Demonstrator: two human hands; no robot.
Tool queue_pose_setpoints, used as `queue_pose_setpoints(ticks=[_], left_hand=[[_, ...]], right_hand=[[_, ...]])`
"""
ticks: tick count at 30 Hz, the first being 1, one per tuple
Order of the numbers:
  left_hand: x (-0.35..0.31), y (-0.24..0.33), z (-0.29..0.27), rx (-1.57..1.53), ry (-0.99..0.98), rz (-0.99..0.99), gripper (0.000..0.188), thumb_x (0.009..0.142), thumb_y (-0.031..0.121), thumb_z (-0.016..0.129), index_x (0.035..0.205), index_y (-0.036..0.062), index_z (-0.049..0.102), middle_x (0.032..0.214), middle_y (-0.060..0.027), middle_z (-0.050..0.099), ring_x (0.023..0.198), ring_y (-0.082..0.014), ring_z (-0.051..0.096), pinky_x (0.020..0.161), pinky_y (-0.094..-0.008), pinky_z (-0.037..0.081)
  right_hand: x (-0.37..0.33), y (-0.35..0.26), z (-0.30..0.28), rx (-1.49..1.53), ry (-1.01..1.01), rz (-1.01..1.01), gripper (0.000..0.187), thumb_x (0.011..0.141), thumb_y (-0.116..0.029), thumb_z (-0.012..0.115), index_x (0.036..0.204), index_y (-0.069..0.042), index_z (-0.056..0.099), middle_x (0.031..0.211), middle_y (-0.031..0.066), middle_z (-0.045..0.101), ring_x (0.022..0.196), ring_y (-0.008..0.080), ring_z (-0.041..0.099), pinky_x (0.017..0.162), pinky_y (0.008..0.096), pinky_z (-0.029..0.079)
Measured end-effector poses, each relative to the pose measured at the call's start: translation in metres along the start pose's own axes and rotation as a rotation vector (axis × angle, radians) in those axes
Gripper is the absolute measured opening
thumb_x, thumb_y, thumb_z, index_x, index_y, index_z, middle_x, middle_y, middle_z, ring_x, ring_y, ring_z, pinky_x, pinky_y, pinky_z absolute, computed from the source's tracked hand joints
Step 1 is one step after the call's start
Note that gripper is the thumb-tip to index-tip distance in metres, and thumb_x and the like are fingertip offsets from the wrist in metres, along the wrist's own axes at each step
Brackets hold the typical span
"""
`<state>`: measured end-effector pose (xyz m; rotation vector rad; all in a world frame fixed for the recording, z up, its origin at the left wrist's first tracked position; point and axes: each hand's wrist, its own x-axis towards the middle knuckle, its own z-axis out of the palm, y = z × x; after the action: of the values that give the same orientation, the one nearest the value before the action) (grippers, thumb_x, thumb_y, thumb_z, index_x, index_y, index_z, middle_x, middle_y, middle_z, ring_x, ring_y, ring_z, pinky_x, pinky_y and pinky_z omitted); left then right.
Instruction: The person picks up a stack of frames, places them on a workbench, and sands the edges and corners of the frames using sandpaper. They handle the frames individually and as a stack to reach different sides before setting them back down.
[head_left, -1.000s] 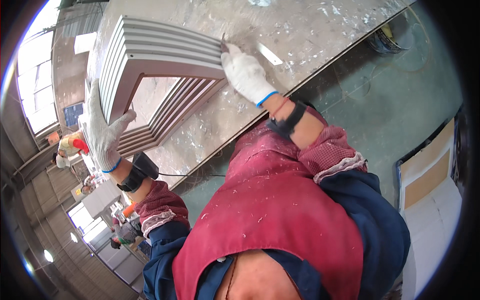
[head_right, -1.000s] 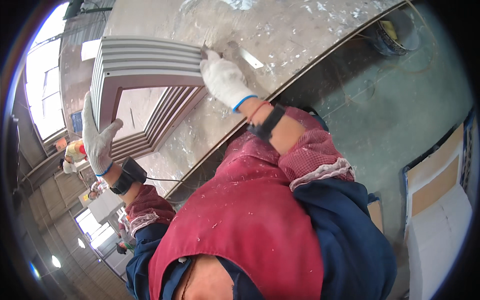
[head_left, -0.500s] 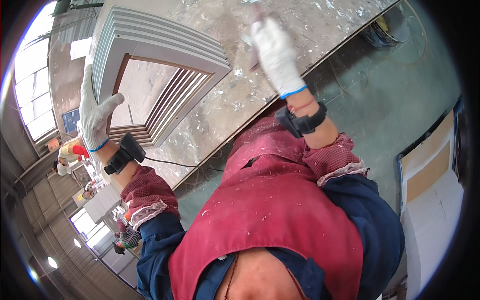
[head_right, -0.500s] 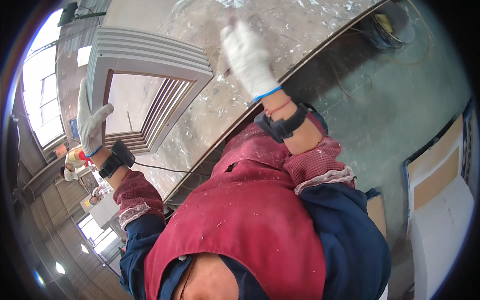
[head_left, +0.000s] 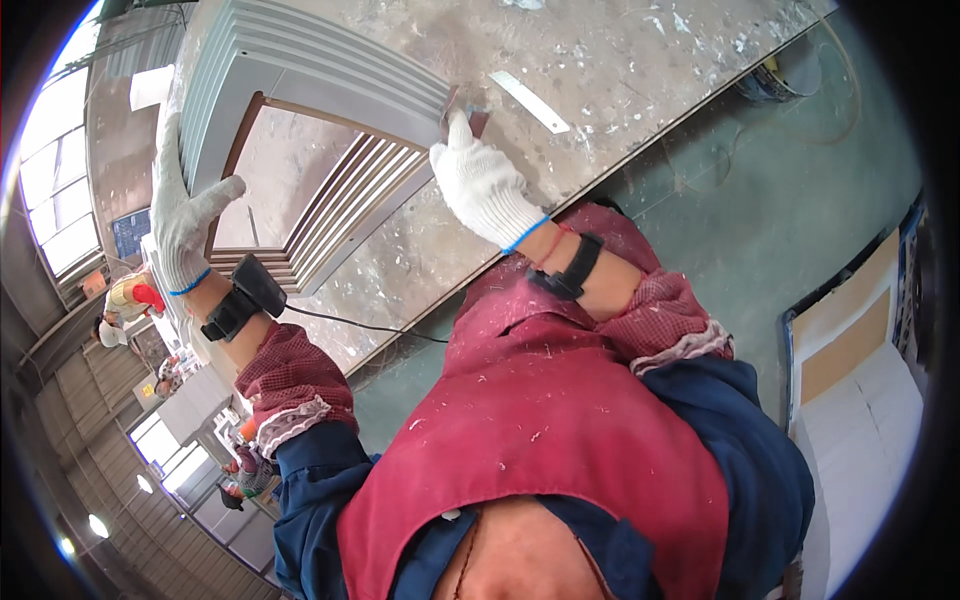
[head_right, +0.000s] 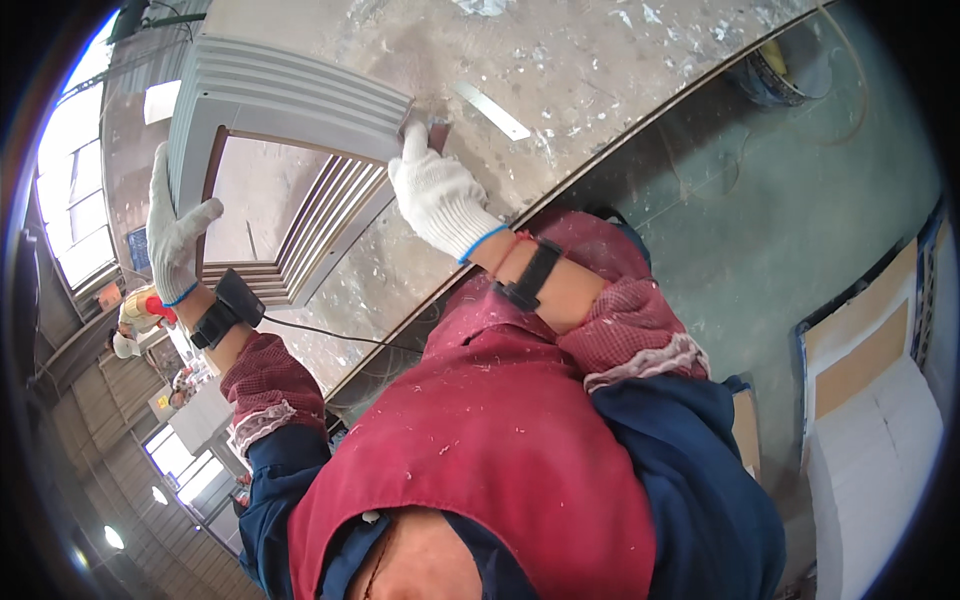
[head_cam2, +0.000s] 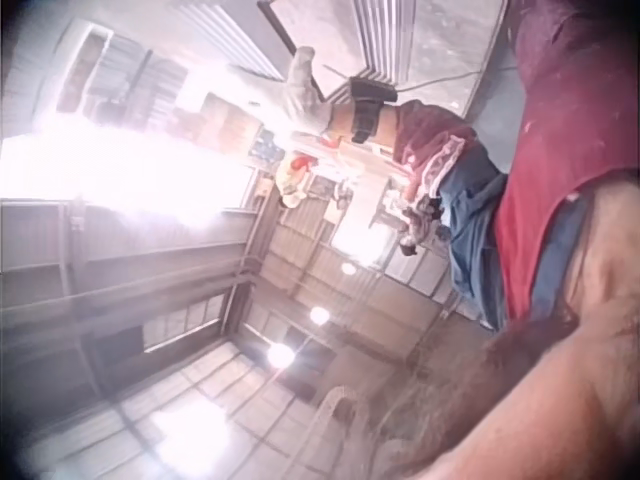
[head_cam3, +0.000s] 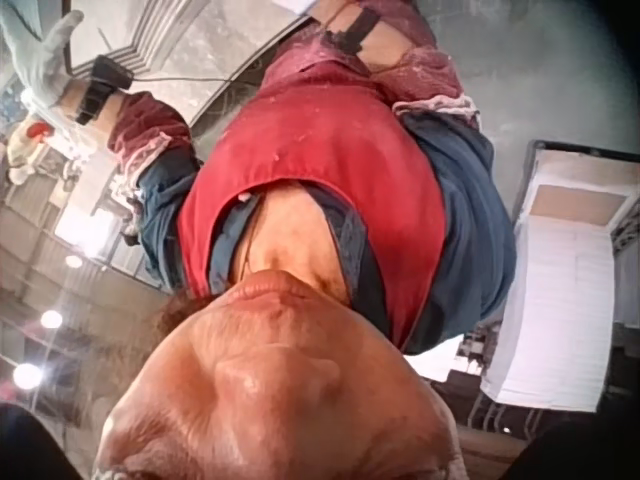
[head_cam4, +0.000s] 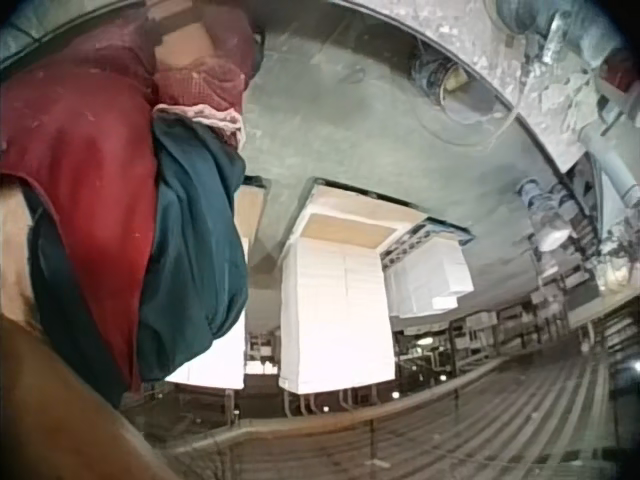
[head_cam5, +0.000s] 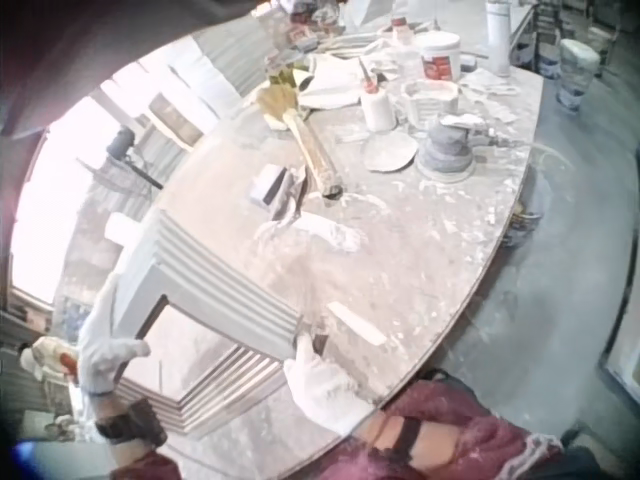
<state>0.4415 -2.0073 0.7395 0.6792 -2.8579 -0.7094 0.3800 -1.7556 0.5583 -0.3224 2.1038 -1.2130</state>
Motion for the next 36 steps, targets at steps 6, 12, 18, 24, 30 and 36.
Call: queue_pose_setpoints(ticks=[6, 12, 18, 24, 30, 36], left_hand=[[0.004, -0.005, -0.002, -0.008, -0.035, 0.010, 0.117, 0.054, 0.033, 0.087, 0.155, 0.0037, 0.035, 0.138, -0.0185, 0.055, 0.122, -0.0307, 0.056, 0.102, -0.0382, 0.047], [0.005, -0.014, -0.004, 0.073, 0.007, 0.052, 0.119, 0.054, 0.036, 0.088, 0.155, 0.0030, 0.034, 0.139, -0.0204, 0.053, 0.124, -0.0315, 0.055, 0.102, -0.0398, 0.047], [0.005, -0.010, -0.004, 0.132, 0.003, 0.093, 0.117, 0.053, 0.033, 0.084, 0.155, 0.0048, 0.035, 0.137, -0.0191, 0.055, 0.122, -0.0320, 0.056, 0.102, -0.0397, 0.047], [0.003, -0.007, -0.001, 0.088, 0.014, 0.020, 0.116, 0.050, 0.033, 0.085, 0.153, 0.0072, 0.039, 0.140, -0.0201, 0.053, 0.125, -0.0332, 0.055, 0.101, -0.0423, 0.049], [0.006, -0.009, -0.006, 0.023, -0.015, 0.103, 0.110, 0.054, 0.018, 0.087, 0.151, -0.0002, 0.038, 0.141, -0.0218, 0.050, 0.125, -0.0327, 0.053, 0.104, -0.0398, 0.046], [0.005, -0.014, -0.003, -0.051, -0.023, 0.072, 0.120, 0.051, 0.036, 0.091, 0.153, 0.0025, 0.037, 0.139, -0.0196, 0.053, 0.126, -0.0305, 0.054, 0.104, -0.0391, 0.046]], right_hand=[[0.004, -0.003, 0.016, -0.238, -0.003, -0.089, 0.029, 0.097, -0.023, 0.050, 0.115, -0.001, 0.054, 0.110, 0.0306, 0.060, 0.079, 0.0423, 0.071, 0.062, 0.0531, 0.057], [0.005, -0.006, 0.024, -0.151, 0.103, -0.314, 0.032, 0.098, -0.026, 0.049, 0.117, 0.000, 0.048, 0.106, 0.0336, 0.063, 0.072, 0.0453, 0.070, 0.061, 0.0521, 0.058], [-0.007, 0.018, -0.014, 0.003, -0.062, -0.044, 0.039, 0.101, -0.033, 0.042, 0.123, -0.001, 0.046, 0.086, 0.0308, 0.067, 0.088, 0.0439, 0.069, 0.078, 0.0541, 0.053], [0.041, -0.006, -0.036, -0.037, 0.095, -0.441, 0.047, 0.099, -0.034, 0.041, 0.133, -0.003, 0.048, 0.091, 0.0300, 0.066, 0.088, 0.0474, 0.065, 0.079, 0.0549, 0.050], [0.043, 0.017, -0.033, -0.147, 0.049, -0.298, 0.048, 0.098, -0.036, 0.039, 0.133, -0.005, 0.052, 0.094, 0.0293, 0.067, 0.091, 0.0450, 0.066, 0.082, 0.0520, 0.051], [0.057, -0.003, -0.036, 0.055, 0.132, -0.615, 0.043, 0.098, -0.036, 0.040, 0.123, -0.004, 0.054, 0.084, 0.0266, 0.066, 0.075, 0.0424, 0.066, 0.076, 0.0509, 0.053]])
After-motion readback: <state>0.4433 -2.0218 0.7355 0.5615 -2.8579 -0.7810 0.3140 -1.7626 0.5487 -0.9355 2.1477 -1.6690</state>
